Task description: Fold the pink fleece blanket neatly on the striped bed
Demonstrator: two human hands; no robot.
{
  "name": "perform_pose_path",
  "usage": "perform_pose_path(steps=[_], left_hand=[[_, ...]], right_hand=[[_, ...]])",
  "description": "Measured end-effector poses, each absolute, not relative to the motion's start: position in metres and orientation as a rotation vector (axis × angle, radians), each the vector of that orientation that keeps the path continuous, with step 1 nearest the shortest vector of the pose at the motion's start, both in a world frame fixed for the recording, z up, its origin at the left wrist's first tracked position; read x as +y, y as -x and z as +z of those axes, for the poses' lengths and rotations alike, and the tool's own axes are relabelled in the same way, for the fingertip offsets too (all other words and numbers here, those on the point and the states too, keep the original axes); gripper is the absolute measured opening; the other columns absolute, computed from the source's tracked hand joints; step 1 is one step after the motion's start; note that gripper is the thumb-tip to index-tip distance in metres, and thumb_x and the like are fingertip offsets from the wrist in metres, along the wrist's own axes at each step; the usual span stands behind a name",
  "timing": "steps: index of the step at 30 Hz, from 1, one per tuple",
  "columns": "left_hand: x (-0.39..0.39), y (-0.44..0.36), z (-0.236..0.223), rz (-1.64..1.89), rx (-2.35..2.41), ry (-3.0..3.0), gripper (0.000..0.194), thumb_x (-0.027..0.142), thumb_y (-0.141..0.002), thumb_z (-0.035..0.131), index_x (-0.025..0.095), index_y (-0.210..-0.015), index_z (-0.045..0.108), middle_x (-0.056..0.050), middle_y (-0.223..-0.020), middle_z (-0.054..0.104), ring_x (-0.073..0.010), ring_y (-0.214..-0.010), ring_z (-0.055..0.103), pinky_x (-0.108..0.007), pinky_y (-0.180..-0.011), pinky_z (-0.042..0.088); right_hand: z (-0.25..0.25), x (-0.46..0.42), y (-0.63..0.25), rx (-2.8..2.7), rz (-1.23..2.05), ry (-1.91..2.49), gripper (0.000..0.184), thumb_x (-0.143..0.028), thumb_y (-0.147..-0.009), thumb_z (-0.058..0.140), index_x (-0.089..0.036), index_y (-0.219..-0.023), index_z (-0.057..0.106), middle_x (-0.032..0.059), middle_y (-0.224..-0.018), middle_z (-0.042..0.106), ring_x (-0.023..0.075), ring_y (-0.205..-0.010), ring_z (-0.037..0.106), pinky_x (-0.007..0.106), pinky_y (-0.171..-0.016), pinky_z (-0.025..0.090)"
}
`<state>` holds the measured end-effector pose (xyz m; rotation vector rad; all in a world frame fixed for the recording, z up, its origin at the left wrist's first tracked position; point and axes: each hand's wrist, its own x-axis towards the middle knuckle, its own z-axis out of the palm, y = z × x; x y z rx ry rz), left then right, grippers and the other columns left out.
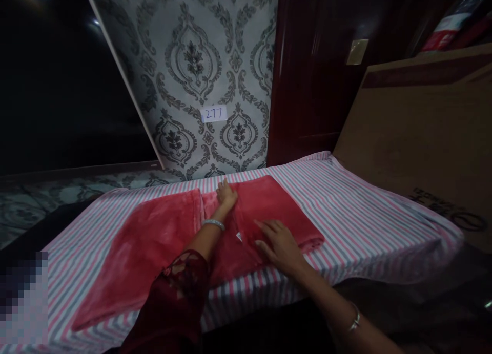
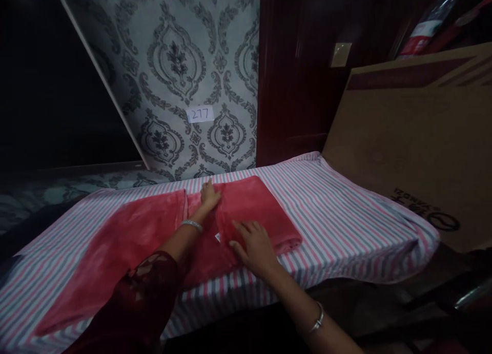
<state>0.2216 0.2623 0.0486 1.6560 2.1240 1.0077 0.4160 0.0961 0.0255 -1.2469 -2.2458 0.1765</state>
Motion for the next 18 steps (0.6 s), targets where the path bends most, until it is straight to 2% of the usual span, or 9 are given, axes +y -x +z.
perform_pose_path(steps=[3, 6, 10, 18], left_hand=[[0.256, -0.236, 0.052, 0.762, 2.062, -2.013, 0.070, 0.036, -0.086, 0.060, 0.023, -0.152, 0.038, -0.012, -0.163, 0.028, -0.0311, -0.151, 0.021, -0.046, -0.123, 0.018], [0.253, -0.246, 0.043, 0.443, 1.958, -2.194, 0.071, 0.053, -0.088, 0.055, 0.024, -0.150, 0.041, -0.013, -0.165, 0.024, -0.0352, -0.153, 0.010, -0.057, -0.122, 0.004], [0.253, -0.245, 0.021, 0.357, 1.926, -2.119, 0.077, 0.062, -0.087, 0.050, 0.023, -0.153, 0.038, -0.017, -0.165, 0.018, -0.0394, -0.153, 0.004, -0.067, -0.117, 0.002], [0.252, -0.241, 0.010, 0.331, 1.882, -2.172, 0.085, 0.070, -0.087, 0.042, 0.023, -0.157, 0.030, -0.015, -0.167, 0.012, -0.0404, -0.153, 0.002, -0.069, -0.117, 0.000]], right_hand=[[0.022, 0.108, -0.411, -2.326, 0.076, 1.396, 0.061, -0.045, -0.095, 0.055, -0.027, -0.152, 0.042, 0.0115, -0.157, 0.038, 0.0341, -0.145, 0.028, 0.059, -0.115, 0.026], [0.008, 0.108, -0.402, -2.475, 0.118, 1.431, 0.064, -0.050, -0.094, 0.056, -0.033, -0.153, 0.039, 0.0078, -0.162, 0.027, 0.0366, -0.149, 0.018, 0.065, -0.114, 0.020], [-0.015, 0.102, -0.401, -2.495, 0.067, 1.386, 0.064, -0.051, -0.093, 0.054, -0.035, -0.153, 0.038, 0.0073, -0.162, 0.028, 0.0371, -0.149, 0.020, 0.067, -0.113, 0.020], [-0.038, 0.102, -0.405, -2.456, -0.104, 1.323, 0.058, -0.046, -0.093, 0.054, -0.034, -0.149, 0.047, 0.0091, -0.157, 0.038, 0.0382, -0.145, 0.029, 0.066, -0.111, 0.024]])
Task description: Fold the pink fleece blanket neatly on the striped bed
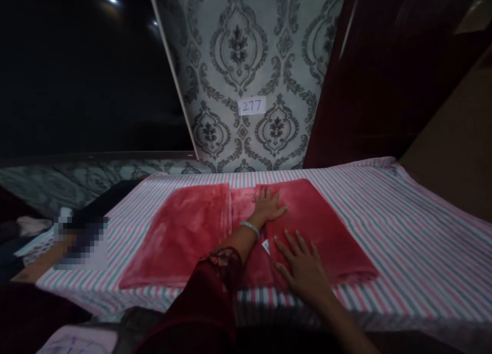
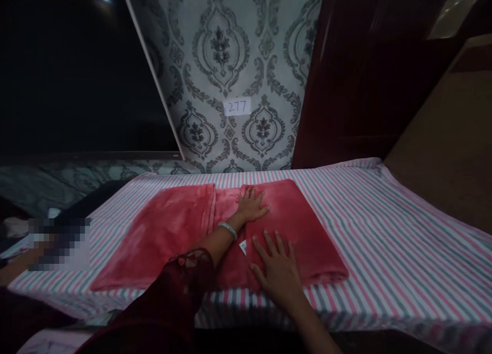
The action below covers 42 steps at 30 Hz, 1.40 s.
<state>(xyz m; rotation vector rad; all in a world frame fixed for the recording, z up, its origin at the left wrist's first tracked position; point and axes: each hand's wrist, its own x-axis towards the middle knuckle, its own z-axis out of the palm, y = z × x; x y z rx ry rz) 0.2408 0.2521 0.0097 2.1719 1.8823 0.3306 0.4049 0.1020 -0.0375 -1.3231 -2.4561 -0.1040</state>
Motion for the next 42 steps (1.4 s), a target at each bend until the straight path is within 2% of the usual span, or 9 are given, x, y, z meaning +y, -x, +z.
perform_pose_path(steps=[4, 8, 12, 17, 21, 30, 34, 39, 42], left_hand=[[0.255, -0.235, 0.026, 0.333, 1.792, -2.044, 0.086, 0.070, -0.081, 0.055, 0.024, -0.153, 0.039, -0.014, -0.165, 0.019, -0.0388, -0.153, 0.006, -0.068, -0.117, 0.003], [0.248, -0.214, 0.053, 0.556, 1.589, -2.036, 0.051, 0.052, -0.083, 0.064, 0.023, -0.126, 0.067, -0.009, -0.143, 0.059, -0.0295, -0.138, 0.046, -0.045, -0.117, 0.033], [0.204, -0.177, 0.066, 0.659, 1.632, -2.071, 0.030, 0.033, -0.082, 0.067, 0.019, -0.109, 0.073, -0.009, -0.125, 0.070, -0.0279, -0.121, 0.062, -0.036, -0.108, 0.043], [0.097, -0.134, 0.049, 0.704, 1.891, -2.098, 0.026, 0.030, -0.088, 0.059, 0.017, -0.107, 0.072, -0.015, -0.115, 0.070, -0.0320, -0.114, 0.063, -0.044, -0.106, 0.045], [0.026, -0.132, 0.024, 0.722, 2.086, -2.116, 0.040, 0.037, -0.090, 0.057, 0.020, -0.126, 0.064, -0.014, -0.132, 0.062, -0.0306, -0.127, 0.054, -0.043, -0.112, 0.039], [-0.004, -0.147, 0.009, 0.881, 2.112, -2.099, 0.073, 0.042, -0.076, 0.074, 0.020, -0.141, 0.049, -0.016, -0.135, 0.053, -0.0335, -0.128, 0.048, -0.048, -0.110, 0.039], [-0.010, -0.132, 0.005, 0.957, 1.931, -2.129, 0.064, 0.024, -0.078, 0.068, 0.021, -0.139, 0.050, -0.013, -0.134, 0.055, -0.0281, -0.127, 0.050, -0.044, -0.111, 0.040], [-0.007, -0.122, 0.004, 1.014, 1.812, -2.097, 0.025, 0.023, -0.090, 0.053, 0.022, -0.112, 0.066, -0.010, -0.111, 0.067, -0.0234, -0.108, 0.062, -0.037, -0.099, 0.048], [-0.001, -0.120, 0.003, 1.198, 1.883, -1.927, 0.023, 0.019, -0.093, 0.047, 0.021, -0.103, 0.067, -0.008, -0.103, 0.071, -0.0208, -0.099, 0.066, -0.033, -0.092, 0.051]], right_hand=[[-0.037, 0.103, -0.403, -2.465, -0.105, 1.338, 0.056, -0.048, -0.094, 0.052, -0.034, -0.148, 0.048, 0.0088, -0.156, 0.040, 0.0377, -0.144, 0.031, 0.066, -0.110, 0.026], [-0.031, 0.103, -0.403, -2.475, -0.079, 1.374, 0.055, -0.048, -0.096, 0.050, -0.033, -0.148, 0.048, 0.0089, -0.156, 0.040, 0.0369, -0.144, 0.030, 0.066, -0.111, 0.025], [-0.025, 0.102, -0.404, -2.490, -0.056, 1.410, 0.054, -0.051, -0.097, 0.047, -0.033, -0.149, 0.047, 0.0074, -0.158, 0.037, 0.0361, -0.145, 0.029, 0.065, -0.112, 0.024], [-0.026, 0.102, -0.406, -2.467, -0.065, 1.391, 0.053, -0.051, -0.099, 0.041, -0.032, -0.148, 0.048, 0.0071, -0.157, 0.038, 0.0349, -0.145, 0.029, 0.063, -0.113, 0.024], [-0.030, 0.103, -0.407, -2.438, -0.085, 1.384, 0.052, -0.050, -0.100, 0.038, -0.031, -0.147, 0.050, 0.0068, -0.156, 0.040, 0.0341, -0.144, 0.030, 0.062, -0.112, 0.025], [-0.033, 0.103, -0.412, -2.391, -0.114, 1.335, 0.051, -0.045, -0.100, 0.036, -0.025, -0.144, 0.054, 0.0069, -0.153, 0.045, 0.0300, -0.143, 0.034, 0.054, -0.114, 0.027], [-0.034, 0.106, -0.414, -2.387, -0.096, 1.325, 0.051, -0.046, -0.100, 0.037, -0.026, -0.144, 0.054, 0.0059, -0.153, 0.045, 0.0290, -0.143, 0.034, 0.054, -0.114, 0.027], [-0.034, 0.107, -0.415, -2.393, -0.100, 1.349, 0.051, -0.046, -0.101, 0.037, -0.026, -0.146, 0.052, 0.0053, -0.154, 0.044, 0.0280, -0.144, 0.034, 0.052, -0.114, 0.029], [-0.035, 0.106, -0.415, -2.388, -0.104, 1.347, 0.051, -0.047, -0.101, 0.037, -0.026, -0.145, 0.052, 0.0040, -0.155, 0.043, 0.0273, -0.145, 0.033, 0.051, -0.114, 0.029]])
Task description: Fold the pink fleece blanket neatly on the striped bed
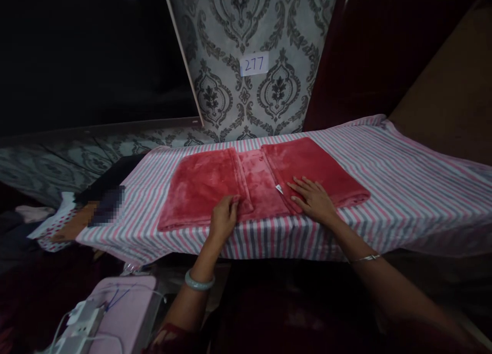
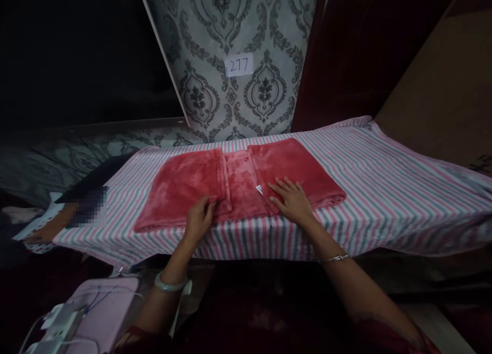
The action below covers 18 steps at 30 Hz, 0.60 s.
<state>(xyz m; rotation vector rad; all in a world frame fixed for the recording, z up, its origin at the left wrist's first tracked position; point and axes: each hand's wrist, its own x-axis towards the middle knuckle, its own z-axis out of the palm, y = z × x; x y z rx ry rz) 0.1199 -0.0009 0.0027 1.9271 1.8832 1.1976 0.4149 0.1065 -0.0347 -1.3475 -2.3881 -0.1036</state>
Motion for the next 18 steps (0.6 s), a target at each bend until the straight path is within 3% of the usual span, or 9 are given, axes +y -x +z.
perform_pose_path(steps=[8, 13, 18], left_hand=[[0.002, -0.127, -0.006, 1.414, 2.026, -1.655, 0.018, 0.022, -0.092, 0.052, 0.020, -0.100, 0.067, -0.005, -0.097, 0.072, -0.0202, -0.093, 0.066, -0.030, -0.088, 0.050], [0.001, -0.125, -0.008, 1.427, 2.048, -1.594, 0.014, 0.027, -0.090, 0.054, 0.019, -0.085, 0.064, -0.001, -0.077, 0.064, -0.0165, -0.075, 0.059, -0.025, -0.074, 0.046], [0.006, -0.108, -0.006, 1.528, 1.770, -1.416, 0.026, 0.042, -0.084, 0.063, 0.017, -0.077, 0.062, 0.002, -0.071, 0.058, -0.0147, -0.071, 0.054, -0.025, -0.071, 0.043]], right_hand=[[-0.038, 0.111, -0.420, -2.362, -0.030, 1.324, 0.049, -0.045, -0.101, 0.035, -0.026, -0.141, 0.057, 0.0048, -0.151, 0.048, 0.0270, -0.144, 0.035, 0.053, -0.114, 0.030], [-0.027, 0.096, -0.410, -2.105, 0.100, 1.125, 0.050, -0.041, -0.102, 0.029, -0.019, -0.130, 0.065, 0.0111, -0.138, 0.060, 0.0263, -0.132, 0.050, 0.048, -0.111, 0.037], [-0.026, 0.063, -0.385, -2.082, 0.202, 0.701, 0.036, -0.035, -0.100, 0.043, -0.022, -0.118, 0.070, 0.0101, -0.120, 0.069, 0.0249, -0.113, 0.061, 0.045, -0.101, 0.047]])
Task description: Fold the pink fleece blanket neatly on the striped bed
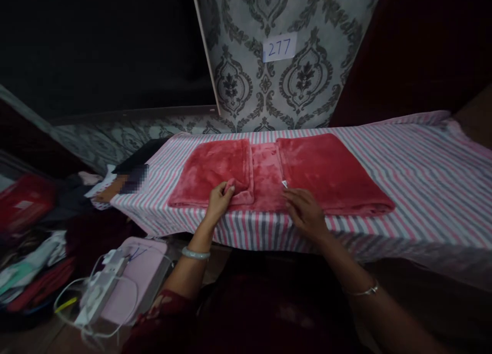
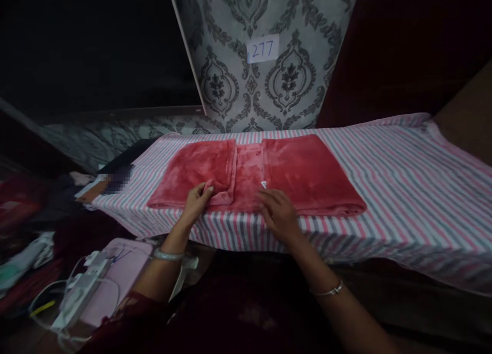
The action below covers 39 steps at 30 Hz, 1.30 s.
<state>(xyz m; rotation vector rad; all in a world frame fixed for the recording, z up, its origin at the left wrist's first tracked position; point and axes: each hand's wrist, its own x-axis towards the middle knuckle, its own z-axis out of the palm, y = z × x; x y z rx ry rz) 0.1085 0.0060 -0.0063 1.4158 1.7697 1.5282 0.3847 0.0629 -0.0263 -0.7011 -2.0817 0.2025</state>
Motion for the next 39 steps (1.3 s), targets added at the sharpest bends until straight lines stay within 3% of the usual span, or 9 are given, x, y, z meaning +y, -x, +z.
perform_pose_path(steps=[5, 8, 11, 14, 20, 24, 32, 36, 39], left_hand=[[-0.001, -0.098, -0.004, 1.608, 1.480, -1.165, 0.044, 0.056, -0.071, 0.077, 0.016, -0.087, 0.067, -0.001, -0.081, 0.066, -0.0157, -0.078, 0.058, -0.028, -0.077, 0.047], [-0.005, -0.100, -0.003, 1.674, 1.491, -1.118, 0.045, 0.057, -0.069, 0.079, 0.016, -0.079, 0.065, 0.001, -0.073, 0.063, -0.0138, -0.073, 0.055, -0.028, -0.074, 0.046], [-0.006, -0.107, -0.004, 1.668, 1.583, -1.152, 0.044, 0.057, -0.069, 0.079, 0.016, -0.072, 0.062, 0.003, -0.067, 0.057, -0.0120, -0.068, 0.049, -0.026, -0.069, 0.042], [-0.007, -0.114, -0.002, 1.674, 1.575, -1.160, 0.046, 0.059, -0.072, 0.076, 0.015, -0.080, 0.066, 0.001, -0.073, 0.060, -0.0135, -0.072, 0.051, -0.027, -0.070, 0.042], [-0.011, -0.117, -0.006, 1.697, 1.610, -1.206, 0.044, 0.058, -0.077, 0.070, 0.015, -0.081, 0.065, 0.000, -0.075, 0.060, -0.0148, -0.074, 0.051, -0.029, -0.074, 0.042], [-0.011, -0.113, -0.017, 1.660, 1.630, -1.269, 0.038, 0.053, -0.085, 0.062, 0.015, -0.086, 0.064, -0.002, -0.080, 0.062, -0.0161, -0.076, 0.054, -0.030, -0.076, 0.043], [-0.011, -0.119, -0.020, 1.609, 1.793, -1.417, 0.015, 0.028, -0.087, 0.056, 0.016, -0.085, 0.065, -0.004, -0.085, 0.065, -0.0176, -0.081, 0.059, -0.030, -0.078, 0.047], [-0.015, -0.126, -0.008, 1.542, 1.793, -1.658, 0.021, 0.018, -0.089, 0.050, 0.017, -0.097, 0.069, -0.007, -0.092, 0.069, -0.0191, -0.087, 0.064, -0.032, -0.081, 0.050], [-0.020, -0.129, -0.004, 1.515, 1.840, -1.988, 0.025, 0.016, -0.090, 0.047, 0.017, -0.104, 0.068, -0.010, -0.099, 0.070, -0.0223, -0.096, 0.063, -0.038, -0.089, 0.050]], right_hand=[[-0.036, 0.047, -0.371, -2.134, 0.208, 0.457, 0.026, -0.023, -0.099, 0.048, -0.021, -0.108, 0.072, 0.0089, -0.110, 0.072, 0.0238, -0.103, 0.064, 0.044, -0.094, 0.050], [-0.032, 0.046, -0.364, -2.193, 0.264, 0.504, 0.027, -0.021, -0.097, 0.049, -0.019, -0.113, 0.070, 0.0110, -0.112, 0.071, 0.0265, -0.103, 0.063, 0.047, -0.094, 0.050], [-0.022, 0.047, -0.350, -2.245, 0.357, 0.532, 0.036, -0.020, -0.095, 0.048, -0.017, -0.127, 0.065, 0.0129, -0.121, 0.067, 0.0283, -0.111, 0.060, 0.049, -0.097, 0.049], [-0.014, 0.048, -0.329, -2.295, 0.425, 0.474, 0.043, -0.018, -0.094, 0.047, -0.017, -0.136, 0.058, 0.0133, -0.126, 0.064, 0.0285, -0.114, 0.057, 0.048, -0.097, 0.049], [-0.030, 0.050, -0.297, -2.324, 0.416, 0.366, 0.039, -0.016, -0.097, 0.044, -0.022, -0.130, 0.063, 0.0101, -0.114, 0.067, 0.0266, -0.101, 0.059, 0.044, -0.088, 0.052], [-0.050, 0.056, -0.291, -2.290, 0.406, 0.353, 0.037, -0.020, -0.099, 0.044, -0.026, -0.130, 0.064, 0.0081, -0.110, 0.067, 0.0236, -0.097, 0.059, 0.040, -0.085, 0.053], [-0.060, 0.065, -0.284, -2.314, 0.416, 0.367, 0.035, -0.029, -0.100, 0.044, -0.028, -0.123, 0.070, 0.0085, -0.108, 0.070, 0.0239, -0.097, 0.064, 0.042, -0.085, 0.055], [-0.061, 0.066, -0.284, -2.214, 0.468, 0.467, 0.036, -0.039, -0.099, 0.043, -0.025, -0.111, 0.074, 0.0089, -0.105, 0.073, 0.0259, -0.096, 0.068, 0.042, -0.082, 0.058], [-0.061, 0.066, -0.288, -2.188, 0.558, 0.588, 0.037, -0.039, -0.099, 0.042, -0.025, -0.113, 0.073, 0.0078, -0.109, 0.073, 0.0250, -0.098, 0.069, 0.040, -0.082, 0.058]])
